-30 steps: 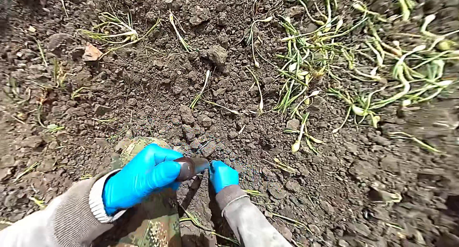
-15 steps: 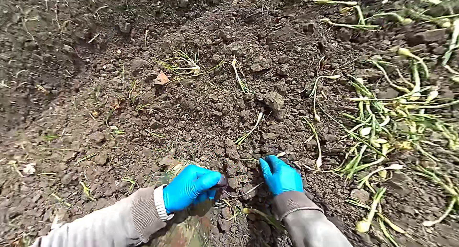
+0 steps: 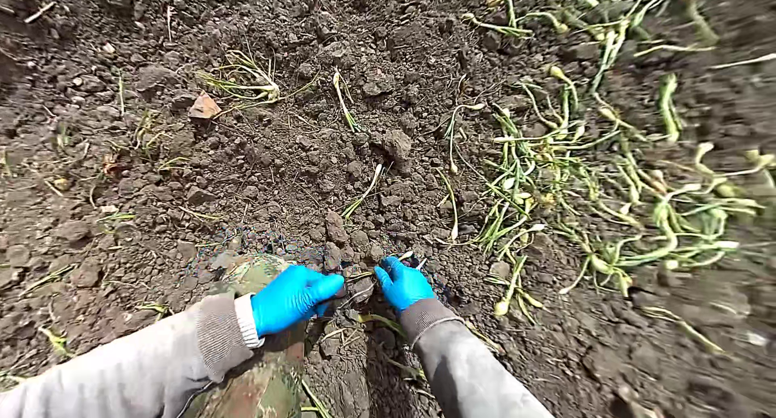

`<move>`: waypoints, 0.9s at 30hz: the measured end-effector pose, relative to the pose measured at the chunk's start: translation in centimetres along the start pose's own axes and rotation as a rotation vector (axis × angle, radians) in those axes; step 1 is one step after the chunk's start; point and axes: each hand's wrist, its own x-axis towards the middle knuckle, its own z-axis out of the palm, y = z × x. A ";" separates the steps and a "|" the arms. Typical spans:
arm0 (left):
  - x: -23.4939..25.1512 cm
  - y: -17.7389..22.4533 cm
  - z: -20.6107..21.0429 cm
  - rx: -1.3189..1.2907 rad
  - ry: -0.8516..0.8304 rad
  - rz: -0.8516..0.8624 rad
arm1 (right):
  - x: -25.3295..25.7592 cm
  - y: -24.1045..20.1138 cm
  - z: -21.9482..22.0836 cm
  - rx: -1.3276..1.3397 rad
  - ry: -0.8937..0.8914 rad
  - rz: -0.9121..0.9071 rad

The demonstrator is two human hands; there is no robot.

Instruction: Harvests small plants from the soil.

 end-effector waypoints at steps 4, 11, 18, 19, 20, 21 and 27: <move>-3.5 2.1 -1.8 -0.125 0.042 0.179 | -1.5 0.2 2.0 0.045 0.196 -0.058; -7.1 10.7 -3.2 -0.150 0.094 0.526 | -6.1 3.9 6.3 0.160 0.583 -0.335; 3.2 2.9 1.2 0.345 -0.034 0.070 | -5.9 0.2 3.3 0.063 0.635 -0.458; 2.9 2.7 1.2 0.286 -0.024 0.067 | -5.5 -1.1 3.2 0.027 0.575 -0.434; 2.2 2.4 1.0 0.205 0.016 0.094 | -5.1 -2.5 3.4 -0.012 0.486 -0.398; 1.3 2.7 0.5 0.117 0.060 0.137 | -4.4 -4.1 3.7 -0.057 0.367 -0.346; -5.9 6.6 -4.7 -0.163 0.199 0.467 | -1.3 -7.4 6.1 -0.232 0.103 -0.345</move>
